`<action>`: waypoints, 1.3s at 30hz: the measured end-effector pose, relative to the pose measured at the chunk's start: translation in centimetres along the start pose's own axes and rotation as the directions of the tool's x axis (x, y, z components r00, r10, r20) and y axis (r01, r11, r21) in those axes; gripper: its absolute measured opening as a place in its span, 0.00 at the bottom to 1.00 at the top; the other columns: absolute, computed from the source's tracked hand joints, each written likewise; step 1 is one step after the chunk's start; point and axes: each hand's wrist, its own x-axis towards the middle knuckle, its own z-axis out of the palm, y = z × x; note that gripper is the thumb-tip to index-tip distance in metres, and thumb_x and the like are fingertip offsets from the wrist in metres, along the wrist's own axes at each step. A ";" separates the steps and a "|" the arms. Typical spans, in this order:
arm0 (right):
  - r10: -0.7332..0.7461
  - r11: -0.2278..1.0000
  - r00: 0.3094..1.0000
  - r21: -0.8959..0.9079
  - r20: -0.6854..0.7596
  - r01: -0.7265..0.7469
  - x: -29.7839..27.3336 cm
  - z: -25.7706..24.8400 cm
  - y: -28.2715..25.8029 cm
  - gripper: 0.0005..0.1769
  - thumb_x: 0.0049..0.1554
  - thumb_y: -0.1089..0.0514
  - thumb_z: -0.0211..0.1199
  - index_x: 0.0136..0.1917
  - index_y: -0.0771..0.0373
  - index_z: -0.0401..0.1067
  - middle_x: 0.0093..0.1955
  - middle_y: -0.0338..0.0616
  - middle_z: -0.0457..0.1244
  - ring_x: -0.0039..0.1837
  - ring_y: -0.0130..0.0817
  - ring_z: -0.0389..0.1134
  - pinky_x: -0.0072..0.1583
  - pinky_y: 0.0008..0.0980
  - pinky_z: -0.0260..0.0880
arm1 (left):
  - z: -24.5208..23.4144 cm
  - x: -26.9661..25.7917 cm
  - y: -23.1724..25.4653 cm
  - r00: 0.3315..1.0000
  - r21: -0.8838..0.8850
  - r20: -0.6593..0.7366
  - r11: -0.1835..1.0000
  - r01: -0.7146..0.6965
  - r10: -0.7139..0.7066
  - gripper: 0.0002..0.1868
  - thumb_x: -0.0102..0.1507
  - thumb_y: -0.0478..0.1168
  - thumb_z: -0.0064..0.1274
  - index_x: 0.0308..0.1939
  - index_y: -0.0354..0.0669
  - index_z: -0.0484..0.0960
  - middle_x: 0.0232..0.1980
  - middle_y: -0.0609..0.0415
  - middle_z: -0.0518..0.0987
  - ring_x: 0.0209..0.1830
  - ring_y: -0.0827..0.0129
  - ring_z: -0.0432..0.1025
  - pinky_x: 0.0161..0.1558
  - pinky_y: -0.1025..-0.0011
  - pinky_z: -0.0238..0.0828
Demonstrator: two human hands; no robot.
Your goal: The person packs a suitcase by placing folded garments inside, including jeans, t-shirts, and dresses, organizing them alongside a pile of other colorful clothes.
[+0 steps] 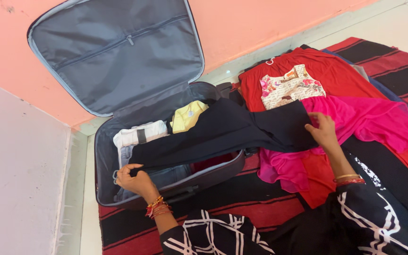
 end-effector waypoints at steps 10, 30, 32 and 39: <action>0.273 0.721 0.909 0.558 0.316 -0.411 0.0 1.4 -2.4 0.45 0.47 0.76 0.67 0.72 0.53 0.55 0.55 0.49 0.68 0.56 0.34 0.69 0.56 0.33 0.71 | 0.2 0.2 0.0 1.000 -0.062 -0.012 0.998 0.001 -0.001 0.17 0.41 0.21 0.41 0.25 0.44 0.79 0.39 0.58 0.71 0.50 0.59 0.66 0.57 0.62 0.59; 0.418 0.876 0.806 0.420 -0.420 -0.236 -0.6 -23.9 -4.3 0.29 0.51 0.75 0.47 0.57 0.60 0.82 0.41 0.37 0.65 0.35 0.24 0.52 0.37 0.25 0.48 | 14.0 3.2 21.4 0.822 -0.532 0.215 0.769 -0.355 0.528 0.15 0.41 0.22 0.42 0.26 0.40 0.79 0.37 0.50 0.78 0.47 0.55 0.74 0.55 0.65 0.69; 0.373 0.911 0.768 0.363 -0.521 -0.196 -0.9 -23.6 -4.1 0.30 0.49 0.75 0.45 0.54 0.59 0.82 0.42 0.33 0.62 0.37 0.21 0.55 0.38 0.23 0.53 | 16.9 1.2 24.4 0.745 -0.531 0.269 0.739 -0.414 0.611 0.15 0.41 0.22 0.42 0.26 0.41 0.80 0.39 0.50 0.78 0.48 0.54 0.73 0.55 0.65 0.68; 0.026 0.990 0.631 -0.070 -0.775 -0.126 -0.1 -22.5 3.0 0.38 0.42 0.77 0.49 0.57 0.60 0.89 0.44 0.47 0.71 0.45 0.30 0.66 0.49 0.29 0.64 | 26.0 -3.3 27.6 0.816 -0.739 0.274 0.654 -0.160 0.509 0.14 0.43 0.18 0.41 0.26 0.37 0.72 0.38 0.49 0.70 0.42 0.55 0.70 0.49 0.65 0.68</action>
